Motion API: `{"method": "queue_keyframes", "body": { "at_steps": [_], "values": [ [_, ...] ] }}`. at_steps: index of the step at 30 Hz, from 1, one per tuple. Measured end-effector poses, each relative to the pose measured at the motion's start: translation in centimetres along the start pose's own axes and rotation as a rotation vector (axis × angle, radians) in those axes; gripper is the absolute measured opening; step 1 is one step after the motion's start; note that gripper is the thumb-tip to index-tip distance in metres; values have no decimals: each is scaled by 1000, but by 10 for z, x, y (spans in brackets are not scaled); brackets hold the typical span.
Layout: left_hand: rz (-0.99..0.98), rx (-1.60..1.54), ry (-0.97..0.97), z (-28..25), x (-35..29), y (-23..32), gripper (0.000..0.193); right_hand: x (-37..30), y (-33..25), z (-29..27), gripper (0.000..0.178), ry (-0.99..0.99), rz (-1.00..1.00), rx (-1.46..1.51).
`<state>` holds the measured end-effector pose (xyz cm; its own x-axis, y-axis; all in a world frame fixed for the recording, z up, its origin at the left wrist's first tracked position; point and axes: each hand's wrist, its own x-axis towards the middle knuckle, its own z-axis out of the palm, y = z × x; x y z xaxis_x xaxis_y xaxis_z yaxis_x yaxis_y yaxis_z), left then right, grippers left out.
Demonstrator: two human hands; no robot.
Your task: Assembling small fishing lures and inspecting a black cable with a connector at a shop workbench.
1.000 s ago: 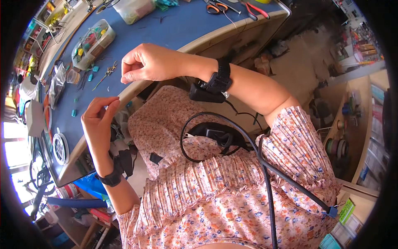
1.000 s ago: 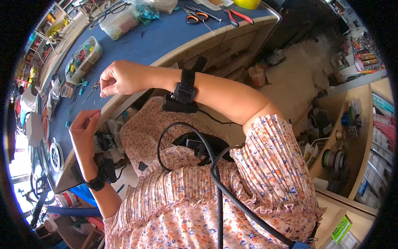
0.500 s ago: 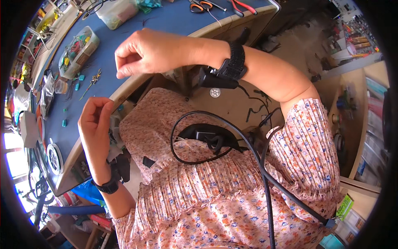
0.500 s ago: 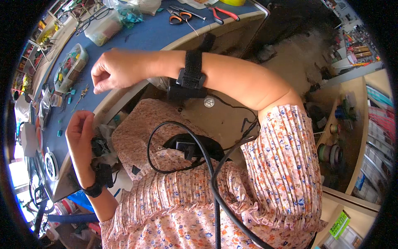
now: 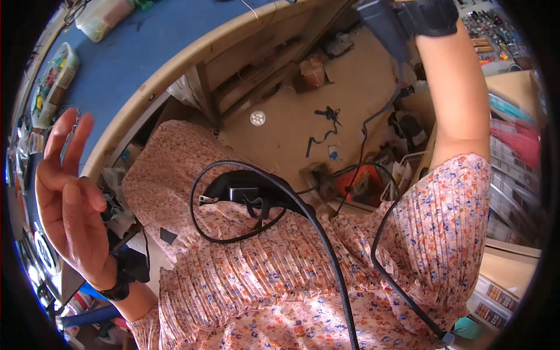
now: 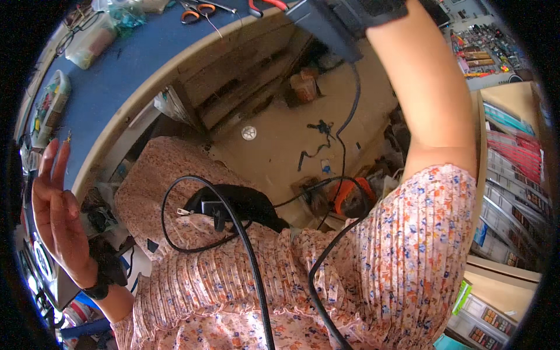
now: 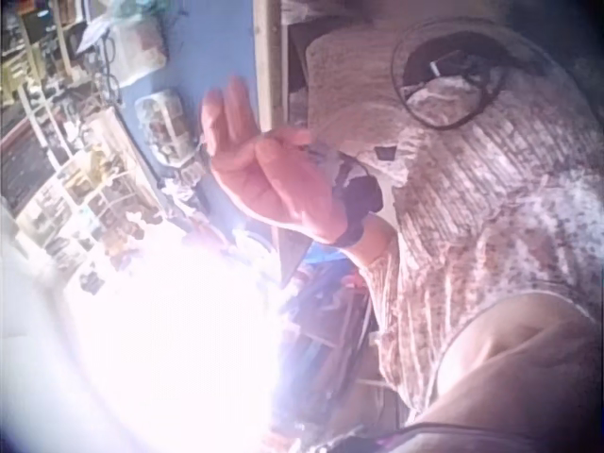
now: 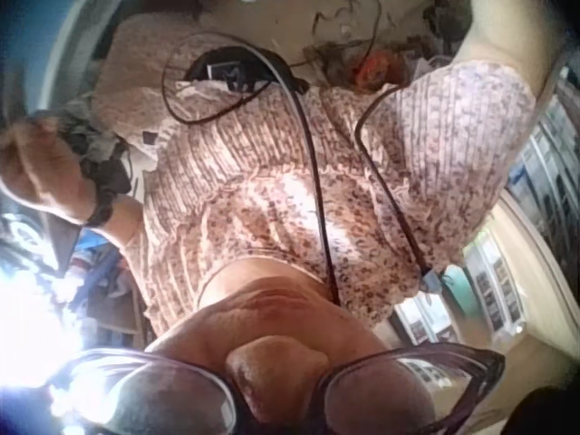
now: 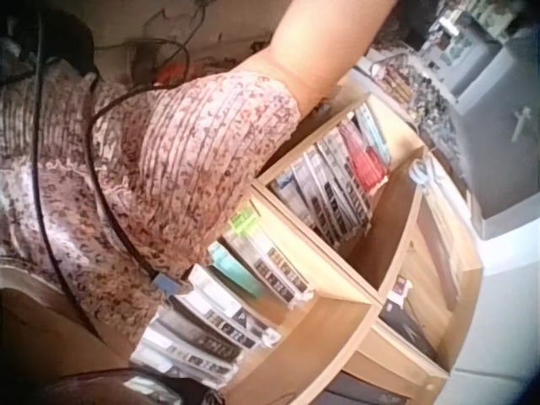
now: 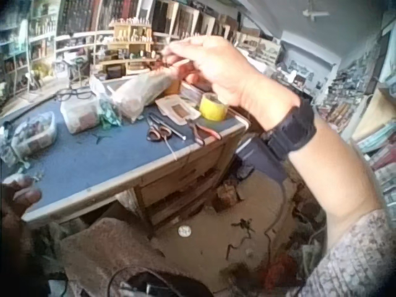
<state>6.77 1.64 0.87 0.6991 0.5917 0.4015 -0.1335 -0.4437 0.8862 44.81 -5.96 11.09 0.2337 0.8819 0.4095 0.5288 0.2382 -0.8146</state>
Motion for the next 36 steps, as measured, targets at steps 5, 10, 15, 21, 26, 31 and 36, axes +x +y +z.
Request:
{"method": "queue_keyframes", "body": {
  "at_steps": [5,10,15,21,26,31,36],
  "values": [
    [-114,-735,-294,59,18,18,11,-24,20,-27,20,51,200,-158],
    [-205,-592,-337,87,11,31,14,-81,46,-73,17,-385,337,-819],
    [-276,-428,-352,49,-2,10,8,-220,116,-81,17,-1001,934,-679],
    [-513,-309,-371,6,-37,-10,7,-346,118,18,52,-1576,1307,350],
    [-804,-401,-570,-1,-54,-25,5,-299,81,75,57,-634,1206,824],
    [-721,-634,-573,14,-67,-34,6,-254,74,90,46,-464,1042,746],
    [-756,-585,-572,23,-70,-37,5,-256,83,91,27,-578,910,784]
  ]
}}
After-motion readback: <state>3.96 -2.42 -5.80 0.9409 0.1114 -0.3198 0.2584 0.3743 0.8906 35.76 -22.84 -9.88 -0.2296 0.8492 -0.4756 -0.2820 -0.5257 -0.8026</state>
